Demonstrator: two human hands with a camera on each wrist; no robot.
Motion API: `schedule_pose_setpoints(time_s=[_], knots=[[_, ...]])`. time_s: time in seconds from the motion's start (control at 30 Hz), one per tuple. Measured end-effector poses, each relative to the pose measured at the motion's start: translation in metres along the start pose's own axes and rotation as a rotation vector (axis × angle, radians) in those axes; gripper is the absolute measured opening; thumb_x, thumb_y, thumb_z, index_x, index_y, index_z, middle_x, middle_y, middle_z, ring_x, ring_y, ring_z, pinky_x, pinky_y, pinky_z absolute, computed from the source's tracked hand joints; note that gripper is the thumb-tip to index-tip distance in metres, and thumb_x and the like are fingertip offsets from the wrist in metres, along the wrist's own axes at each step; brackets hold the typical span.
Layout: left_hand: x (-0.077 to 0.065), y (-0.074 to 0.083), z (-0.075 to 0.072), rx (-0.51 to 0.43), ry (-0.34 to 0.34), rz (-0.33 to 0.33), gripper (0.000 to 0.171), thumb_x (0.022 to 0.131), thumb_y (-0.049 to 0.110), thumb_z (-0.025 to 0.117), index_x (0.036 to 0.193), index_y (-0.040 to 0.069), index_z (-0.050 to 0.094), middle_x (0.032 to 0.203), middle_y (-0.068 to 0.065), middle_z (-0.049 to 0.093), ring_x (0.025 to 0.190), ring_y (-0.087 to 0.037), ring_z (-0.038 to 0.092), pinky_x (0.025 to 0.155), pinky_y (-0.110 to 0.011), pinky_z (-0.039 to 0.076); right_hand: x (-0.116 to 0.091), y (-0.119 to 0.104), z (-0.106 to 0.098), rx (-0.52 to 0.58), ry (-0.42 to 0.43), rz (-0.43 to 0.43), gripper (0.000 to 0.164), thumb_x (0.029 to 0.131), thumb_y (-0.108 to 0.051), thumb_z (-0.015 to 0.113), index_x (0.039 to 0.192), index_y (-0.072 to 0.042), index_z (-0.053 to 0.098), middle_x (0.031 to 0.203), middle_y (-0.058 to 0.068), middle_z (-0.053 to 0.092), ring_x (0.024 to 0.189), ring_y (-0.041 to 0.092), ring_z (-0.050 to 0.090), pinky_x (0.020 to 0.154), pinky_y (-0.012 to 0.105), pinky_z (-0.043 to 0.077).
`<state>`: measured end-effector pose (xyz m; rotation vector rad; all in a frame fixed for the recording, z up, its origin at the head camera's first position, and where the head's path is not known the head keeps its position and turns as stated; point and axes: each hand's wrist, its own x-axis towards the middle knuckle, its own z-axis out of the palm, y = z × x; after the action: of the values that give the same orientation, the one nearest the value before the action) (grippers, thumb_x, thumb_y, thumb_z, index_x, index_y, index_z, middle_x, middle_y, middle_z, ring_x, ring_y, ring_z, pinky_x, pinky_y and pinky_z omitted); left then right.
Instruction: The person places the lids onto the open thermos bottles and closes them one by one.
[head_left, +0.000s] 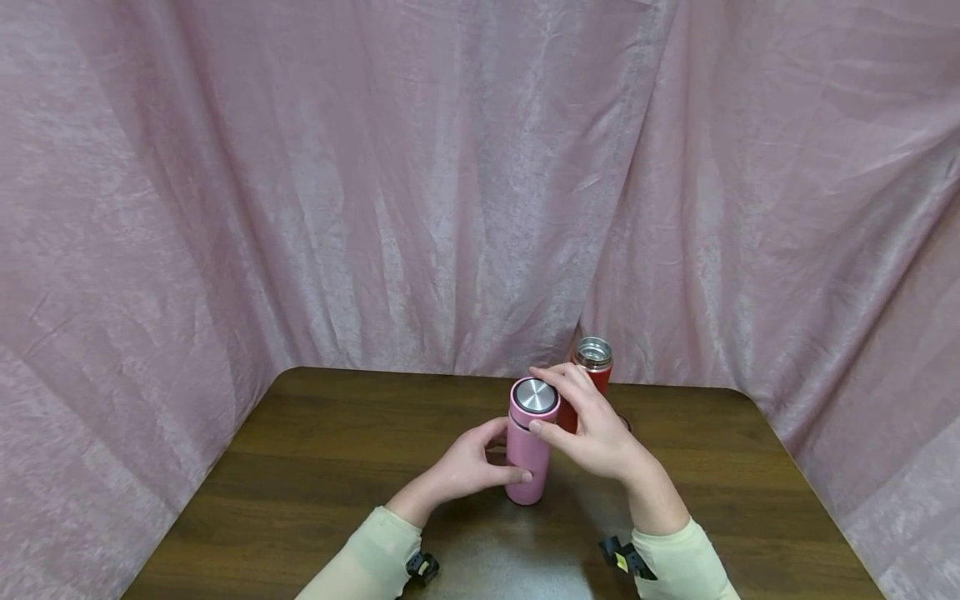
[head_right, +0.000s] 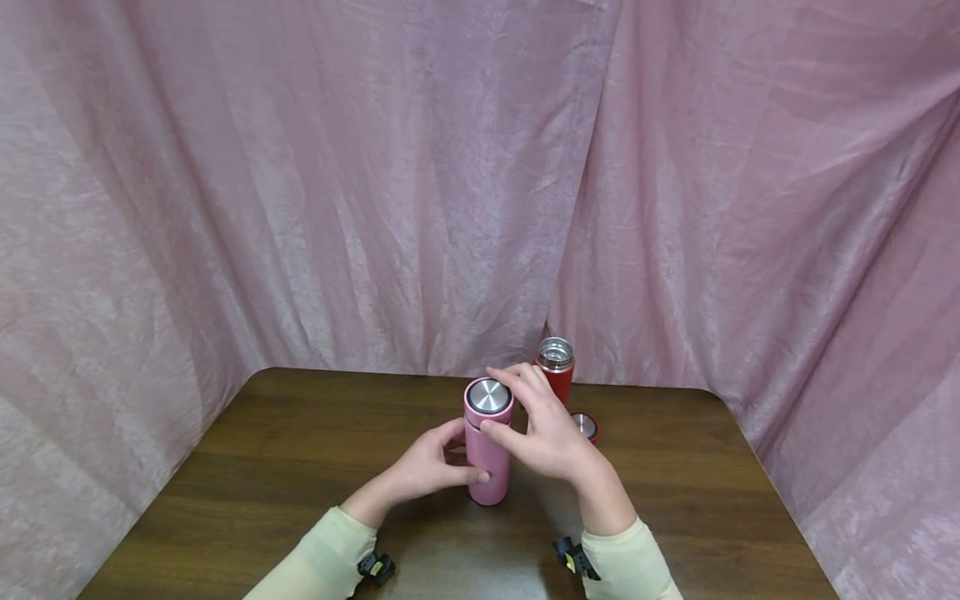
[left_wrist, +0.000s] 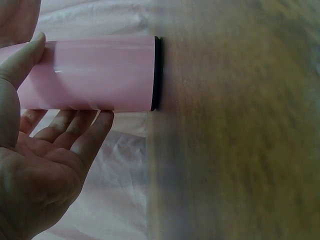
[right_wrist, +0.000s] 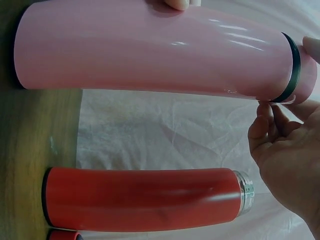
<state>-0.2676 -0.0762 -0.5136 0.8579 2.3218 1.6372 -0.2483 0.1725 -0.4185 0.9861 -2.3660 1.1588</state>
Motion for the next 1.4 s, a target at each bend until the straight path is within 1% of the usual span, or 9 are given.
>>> schedule_pose_setpoints(time_s=[0.2,0.33,0.57,0.67,0.77,0.93,1.03,1.23,1.4], knots=[[0.0002,0.0,0.0001,-0.015,-0.004,0.007,0.068,0.089,0.029,0.096,0.149,0.022,0.065,0.136,0.008,0.073,0.125,-0.015,0.072,0.102,-0.032,0.061,0.0008,0.0014,0.0009,-0.006,0.047,-0.018,0.062,0.091,-0.024,0.092,0.148,-0.012,0.068,0.136,0.0,0.066,0.133,0.021,0.057,0.111,0.036,0.048],[0.0,0.0004,0.0001,-0.024,-0.006,0.01,0.068,0.089,0.027,0.097,0.149,0.021,0.065,0.136,0.007,0.074,0.125,-0.015,0.072,0.102,-0.032,0.061,0.0015,0.0017,0.0015,-0.012,0.079,-0.005,0.06,0.088,-0.026,0.097,0.14,-0.014,0.071,0.133,-0.003,0.068,0.127,0.019,0.06,0.107,0.032,0.049],[0.0001,0.0003,-0.0004,-0.022,-0.001,0.016,0.066,0.089,0.029,0.097,0.148,0.023,0.066,0.135,0.008,0.074,0.125,-0.015,0.072,0.102,-0.034,0.061,0.0021,0.0005,0.0018,-0.029,0.1,0.024,0.061,0.082,-0.028,0.102,0.134,-0.016,0.071,0.128,-0.006,0.069,0.122,0.015,0.06,0.099,0.033,0.051],[0.0004,-0.0012,-0.0006,-0.001,0.006,0.025,0.067,0.089,0.029,0.097,0.148,0.023,0.066,0.136,0.007,0.074,0.125,-0.016,0.072,0.103,-0.037,0.062,0.0028,0.0016,0.0021,-0.039,0.111,0.013,0.062,0.081,-0.027,0.103,0.133,-0.015,0.071,0.126,-0.006,0.07,0.12,0.016,0.06,0.096,0.033,0.051],[0.0002,-0.0021,-0.0003,0.016,0.012,0.027,0.069,0.088,0.03,0.097,0.149,0.023,0.065,0.136,0.008,0.074,0.125,-0.016,0.071,0.104,-0.039,0.062,0.0033,0.0025,0.0027,-0.042,0.112,-0.003,0.065,0.081,-0.027,0.103,0.135,-0.013,0.07,0.127,-0.004,0.07,0.121,0.018,0.06,0.098,0.035,0.051],[0.0,-0.0029,0.0005,0.022,0.016,0.029,0.068,0.088,0.03,0.097,0.149,0.023,0.066,0.136,0.009,0.074,0.126,-0.015,0.071,0.104,-0.036,0.061,0.002,0.0038,0.0036,-0.031,0.075,-0.007,0.079,0.085,-0.029,0.098,0.152,-0.01,0.063,0.137,0.005,0.066,0.13,0.021,0.054,0.108,0.038,0.046],[-0.0002,-0.0022,0.0005,0.013,0.011,0.028,0.068,0.089,0.03,0.097,0.149,0.023,0.065,0.136,0.009,0.074,0.126,-0.015,0.071,0.103,-0.034,0.06,0.0011,0.005,0.004,-0.022,0.054,-0.005,0.08,0.088,-0.029,0.095,0.158,-0.01,0.059,0.139,0.009,0.063,0.133,0.021,0.051,0.11,0.038,0.045],[-0.0006,-0.0004,0.0004,-0.008,0.004,0.022,0.07,0.089,0.03,0.097,0.151,0.023,0.064,0.137,0.01,0.073,0.127,-0.018,0.071,0.102,-0.032,0.06,0.0002,0.0049,0.0044,-0.003,0.031,-0.01,0.073,0.092,-0.027,0.09,0.157,-0.009,0.061,0.139,0.003,0.063,0.134,0.021,0.051,0.111,0.038,0.046],[-0.0003,-0.0008,0.0003,-0.019,0.003,0.025,0.069,0.089,0.029,0.097,0.15,0.022,0.065,0.136,0.009,0.074,0.126,-0.017,0.072,0.102,-0.032,0.061,0.0011,0.005,0.0056,0.004,0.053,-0.025,0.065,0.091,-0.025,0.091,0.15,-0.011,0.067,0.135,-0.001,0.065,0.132,0.021,0.054,0.11,0.035,0.046]])
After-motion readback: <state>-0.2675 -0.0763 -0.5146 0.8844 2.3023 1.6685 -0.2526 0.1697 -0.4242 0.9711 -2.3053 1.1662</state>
